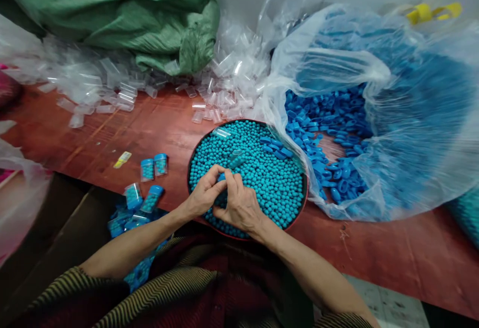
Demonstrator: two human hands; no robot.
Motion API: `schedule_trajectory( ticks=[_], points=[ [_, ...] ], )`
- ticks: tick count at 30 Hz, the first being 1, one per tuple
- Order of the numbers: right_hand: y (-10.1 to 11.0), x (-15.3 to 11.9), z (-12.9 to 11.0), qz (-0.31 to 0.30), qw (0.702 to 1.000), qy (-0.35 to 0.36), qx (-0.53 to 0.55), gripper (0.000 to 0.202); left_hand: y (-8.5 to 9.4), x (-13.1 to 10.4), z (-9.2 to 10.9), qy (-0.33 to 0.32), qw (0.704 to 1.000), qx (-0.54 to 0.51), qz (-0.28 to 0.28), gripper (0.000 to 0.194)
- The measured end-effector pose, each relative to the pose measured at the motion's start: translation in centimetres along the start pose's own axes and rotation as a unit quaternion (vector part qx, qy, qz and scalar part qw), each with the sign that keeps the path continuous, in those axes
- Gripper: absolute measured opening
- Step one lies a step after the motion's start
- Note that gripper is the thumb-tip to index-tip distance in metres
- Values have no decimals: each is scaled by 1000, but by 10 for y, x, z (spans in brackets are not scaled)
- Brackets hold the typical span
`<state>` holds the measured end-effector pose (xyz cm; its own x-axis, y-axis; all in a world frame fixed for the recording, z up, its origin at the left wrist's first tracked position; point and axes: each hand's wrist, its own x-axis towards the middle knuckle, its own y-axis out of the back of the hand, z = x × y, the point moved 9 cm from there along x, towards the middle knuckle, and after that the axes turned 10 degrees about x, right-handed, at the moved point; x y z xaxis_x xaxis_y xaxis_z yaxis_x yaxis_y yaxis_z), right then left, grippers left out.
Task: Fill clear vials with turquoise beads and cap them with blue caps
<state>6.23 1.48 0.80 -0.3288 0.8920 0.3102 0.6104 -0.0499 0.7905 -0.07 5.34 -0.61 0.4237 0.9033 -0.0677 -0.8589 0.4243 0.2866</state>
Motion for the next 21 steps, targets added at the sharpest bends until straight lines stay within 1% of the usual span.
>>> schedule_trajectory(
  ticks=[2, 4, 6, 7, 8, 9, 10, 11, 12, 13, 14, 15, 16, 17, 19, 20, 21],
  points=[
    [-6, 5, -4, -44, 999, 0, 4, 81, 5, -2, -4, 5, 1000, 6, 3, 18],
    [-11, 10, -6, -105, 994, 8, 5, 74, 20, -4, -11, 11, 998, 54, 7, 20],
    [-7, 16, 5, -145, 989, -1, -19, 62, 47, -9, -22, 26, 989, 141, 23, 24],
    [-1, 19, 19, -147, 988, -19, -44, 55, 66, -13, -28, 39, 980, 188, 44, 28],
    [9, 22, 37, -135, 987, -50, -75, 47, 86, -18, -33, 55, 969, 232, 62, 32],
    [22, 25, 57, -108, 985, -85, -109, 39, 105, -22, -38, 69, 955, 276, 83, 34],
    [36, 26, 79, -79, 979, -123, -145, 35, 124, -28, -42, 92, 932, 335, 107, 37],
    [47, 26, 100, -58, 968, -162, -183, 33, 141, -33, -44, 118, 899, 401, 131, 39],
    [55, 26, 118, -54, 957, -188, -216, 32, 155, -38, -44, 139, 862, 462, 157, 41],
    [60, 26, 133, -56, 945, -212, -244, 31, 163, -42, -42, 153, 825, 514, 181, 42],
    [63, 25, 145, -60, 935, -227, -265, 31, 166, -42, -38, 155, 796, 550, 201, 42],
    [64, 24, 153, -65, 928, -239, -279, 31, 162, -40, -33, 144, 782, 568, 213, 41],
    [63, 24, 158, -70, 923, -247, -286, 31, 153, -35, -27, 120, 785, 568, 215, 39],
    [62, 23, 160, -75, 921, -252, -286, 31, 138, -27, -22, 87, 800, 555, 209, 37],
    [58, 20, 160, -82, 925, -257, -268, 31, 99, -6, -15, 12, 846, 507, 162, 33],
    [56, 19, 159, -81, 931, -255, -248, 32, 80, 5, -13, -11, 862, 488, 136, 31],
    [56, 18, 158, -77, 940, -249, -221, 32, 61, 15, -13, -21, 874, 474, 107, 29]
  ],
)
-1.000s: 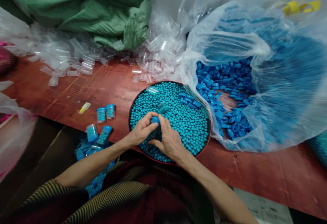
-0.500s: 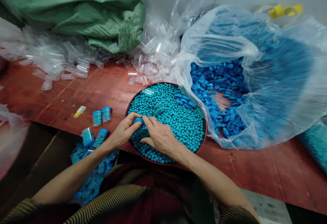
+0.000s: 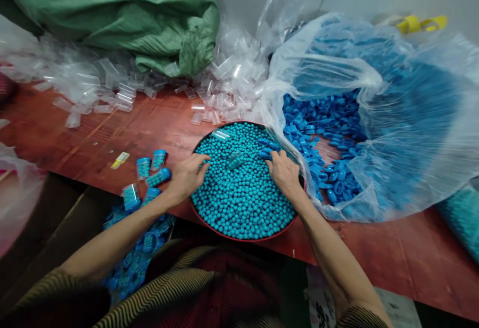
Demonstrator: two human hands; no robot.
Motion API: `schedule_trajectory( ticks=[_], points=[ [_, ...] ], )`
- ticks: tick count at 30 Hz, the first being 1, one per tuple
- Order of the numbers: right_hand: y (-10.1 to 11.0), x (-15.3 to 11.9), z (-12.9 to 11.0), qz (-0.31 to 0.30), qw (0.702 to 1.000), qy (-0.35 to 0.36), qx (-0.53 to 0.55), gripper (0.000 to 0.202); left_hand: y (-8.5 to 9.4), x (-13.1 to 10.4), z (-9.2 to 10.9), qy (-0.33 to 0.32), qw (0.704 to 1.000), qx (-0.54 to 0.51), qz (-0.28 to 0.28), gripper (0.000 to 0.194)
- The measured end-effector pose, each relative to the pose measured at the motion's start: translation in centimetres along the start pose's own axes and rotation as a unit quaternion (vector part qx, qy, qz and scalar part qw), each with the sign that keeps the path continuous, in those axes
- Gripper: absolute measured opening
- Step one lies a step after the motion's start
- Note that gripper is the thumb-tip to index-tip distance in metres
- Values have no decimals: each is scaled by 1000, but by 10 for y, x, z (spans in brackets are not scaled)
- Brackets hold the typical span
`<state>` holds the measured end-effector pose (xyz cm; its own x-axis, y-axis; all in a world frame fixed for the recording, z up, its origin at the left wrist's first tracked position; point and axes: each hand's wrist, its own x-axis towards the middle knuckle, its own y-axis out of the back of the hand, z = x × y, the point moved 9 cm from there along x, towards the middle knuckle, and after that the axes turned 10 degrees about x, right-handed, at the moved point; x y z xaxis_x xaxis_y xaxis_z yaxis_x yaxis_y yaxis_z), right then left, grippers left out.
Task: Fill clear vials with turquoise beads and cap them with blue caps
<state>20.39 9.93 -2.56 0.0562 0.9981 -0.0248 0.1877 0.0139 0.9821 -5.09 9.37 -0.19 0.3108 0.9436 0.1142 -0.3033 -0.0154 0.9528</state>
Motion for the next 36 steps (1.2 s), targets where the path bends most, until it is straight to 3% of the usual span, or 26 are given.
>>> schedule_trajectory(
  ticks=[3, 6, 8, 10, 12, 14, 18, 21, 24, 29, 36],
  points=[
    [1, -6, -7, -18, 990, 67, 123, 27, -29, 15, 33, -33, 997, -52, -49, 27],
    [3, -13, -15, -64, 953, 146, 257, 22, -46, 23, 45, -30, 994, -81, -70, 29],
    [12, -14, -8, -36, 935, 142, 323, 24, -51, 25, 45, -20, 994, -79, -72, 29],
    [23, -11, 12, 31, 935, 81, 343, 28, -54, 27, 46, -14, 995, -65, -78, 28],
    [26, -9, 28, 59, 952, 4, 301, 33, -57, 28, 49, -10, 995, -45, -89, 27],
    [21, -8, 29, 30, 974, -49, 219, 40, -59, 28, 53, -4, 995, -23, -97, 26],
    [5, -9, 0, -53, 993, -84, 63, 47, -58, 29, 58, 20, 995, 6, -96, 27],
    [-4, -10, -25, -75, 996, -52, 11, 39, -56, 29, 58, 16, 996, -3, -91, 26],
    [-9, -11, -37, -70, 997, 2, 25, 36, -55, 32, 58, -22, 994, -48, -93, 23],
    [-20, -13, -35, -83, 992, 45, 79, 26, -61, 38, 55, -51, 982, -120, -136, 22],
    [-21, -15, -33, -57, 994, 89, 24, 26, -66, 42, 54, -40, 964, -205, -167, 18]
  ],
)
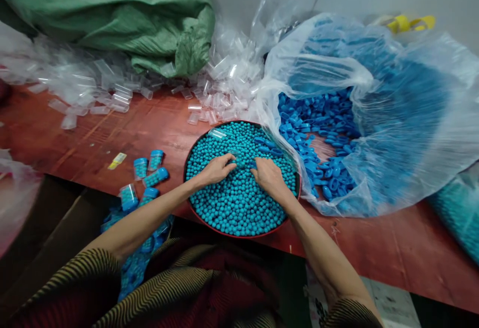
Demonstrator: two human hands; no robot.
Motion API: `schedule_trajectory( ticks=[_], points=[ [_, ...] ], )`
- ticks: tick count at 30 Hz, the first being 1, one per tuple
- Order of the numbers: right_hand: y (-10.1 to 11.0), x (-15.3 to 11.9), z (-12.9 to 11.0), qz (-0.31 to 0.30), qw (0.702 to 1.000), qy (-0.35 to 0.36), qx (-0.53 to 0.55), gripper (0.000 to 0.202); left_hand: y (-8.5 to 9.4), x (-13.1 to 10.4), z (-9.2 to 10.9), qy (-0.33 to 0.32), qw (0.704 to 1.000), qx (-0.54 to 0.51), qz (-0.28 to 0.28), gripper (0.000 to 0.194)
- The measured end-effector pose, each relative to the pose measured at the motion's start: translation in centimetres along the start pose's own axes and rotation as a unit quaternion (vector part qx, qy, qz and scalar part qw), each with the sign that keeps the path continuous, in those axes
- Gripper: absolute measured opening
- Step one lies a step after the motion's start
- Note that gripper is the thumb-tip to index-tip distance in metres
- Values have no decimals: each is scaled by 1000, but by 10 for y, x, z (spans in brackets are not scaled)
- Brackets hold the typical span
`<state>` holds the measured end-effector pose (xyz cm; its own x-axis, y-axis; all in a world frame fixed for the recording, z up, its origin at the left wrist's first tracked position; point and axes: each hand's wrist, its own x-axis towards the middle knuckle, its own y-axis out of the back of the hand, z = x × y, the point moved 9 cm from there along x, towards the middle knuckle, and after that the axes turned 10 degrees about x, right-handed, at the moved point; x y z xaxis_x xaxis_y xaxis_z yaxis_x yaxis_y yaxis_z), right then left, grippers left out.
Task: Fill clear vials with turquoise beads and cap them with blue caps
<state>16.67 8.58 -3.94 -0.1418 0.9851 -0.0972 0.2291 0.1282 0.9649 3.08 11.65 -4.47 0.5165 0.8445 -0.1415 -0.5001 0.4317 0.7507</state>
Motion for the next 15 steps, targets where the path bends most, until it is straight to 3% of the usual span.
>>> schedule_trajectory(
  ticks=[5, 8, 12, 15],
  points=[
    [28, 0, -5, 87, 996, 4, 21, 23, -2, 2, -6, 4, 993, -114, -12, 10],
    [25, -1, -24, 48, 998, 30, 40, 23, -5, 3, -6, 5, 986, -168, -25, 10],
    [14, -12, -51, 14, 989, 129, 63, 27, -4, 0, -11, 33, 976, -215, -28, 9],
    [9, -22, -50, -3, 979, 172, 112, 32, -8, -5, -15, 62, 961, -262, -58, 11]
  ],
)
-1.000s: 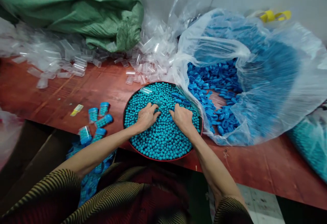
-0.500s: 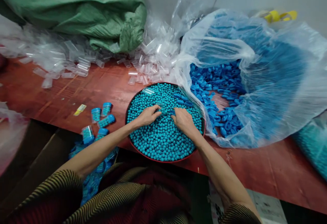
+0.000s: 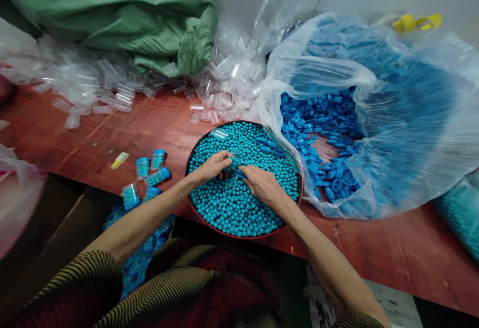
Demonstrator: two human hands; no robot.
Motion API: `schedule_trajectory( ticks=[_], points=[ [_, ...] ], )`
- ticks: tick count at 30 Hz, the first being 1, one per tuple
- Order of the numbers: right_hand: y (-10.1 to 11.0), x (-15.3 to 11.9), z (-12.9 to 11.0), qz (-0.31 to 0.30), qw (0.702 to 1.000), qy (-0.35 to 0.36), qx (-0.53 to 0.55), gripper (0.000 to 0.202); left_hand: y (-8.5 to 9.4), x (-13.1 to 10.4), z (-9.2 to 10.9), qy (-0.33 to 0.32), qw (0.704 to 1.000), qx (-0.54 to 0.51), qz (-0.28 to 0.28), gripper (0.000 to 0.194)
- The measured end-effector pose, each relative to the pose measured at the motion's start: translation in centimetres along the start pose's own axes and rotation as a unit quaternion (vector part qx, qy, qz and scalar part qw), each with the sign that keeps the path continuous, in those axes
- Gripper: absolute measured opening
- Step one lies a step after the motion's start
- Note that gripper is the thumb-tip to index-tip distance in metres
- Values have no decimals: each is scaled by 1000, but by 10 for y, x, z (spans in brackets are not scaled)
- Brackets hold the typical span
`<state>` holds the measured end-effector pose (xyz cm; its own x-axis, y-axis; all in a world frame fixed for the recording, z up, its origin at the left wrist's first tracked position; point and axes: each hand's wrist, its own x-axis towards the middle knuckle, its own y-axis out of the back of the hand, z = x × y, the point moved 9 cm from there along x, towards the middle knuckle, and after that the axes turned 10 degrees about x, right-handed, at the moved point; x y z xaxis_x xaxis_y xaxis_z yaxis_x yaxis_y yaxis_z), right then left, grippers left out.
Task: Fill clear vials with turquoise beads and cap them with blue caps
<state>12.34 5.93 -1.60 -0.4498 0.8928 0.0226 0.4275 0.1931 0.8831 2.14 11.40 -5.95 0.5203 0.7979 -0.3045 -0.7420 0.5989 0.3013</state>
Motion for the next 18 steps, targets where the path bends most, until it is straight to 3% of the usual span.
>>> schedule_trajectory(
  ticks=[2, 5, 7, 13, 18],
  points=[
    [3, -5, 9, 5, 1000, -20, 19, 33, -1, -2, 1, -3, 1000, -14, -9, 12],
    [19, -7, 21, 75, 995, -63, 33, 35, -5, -4, 5, -19, 999, -30, -19, 16],
    [26, -6, 19, 115, 991, -54, 54, 37, -9, -5, 6, -18, 998, -46, -33, 21],
    [22, 0, 6, 141, 974, 1, 178, 34, -16, -9, 11, -32, 993, -99, -49, 26],
    [27, -5, 22, 183, 937, -75, 287, 28, -26, -18, 27, -65, 989, -117, -60, 41]
  ],
)
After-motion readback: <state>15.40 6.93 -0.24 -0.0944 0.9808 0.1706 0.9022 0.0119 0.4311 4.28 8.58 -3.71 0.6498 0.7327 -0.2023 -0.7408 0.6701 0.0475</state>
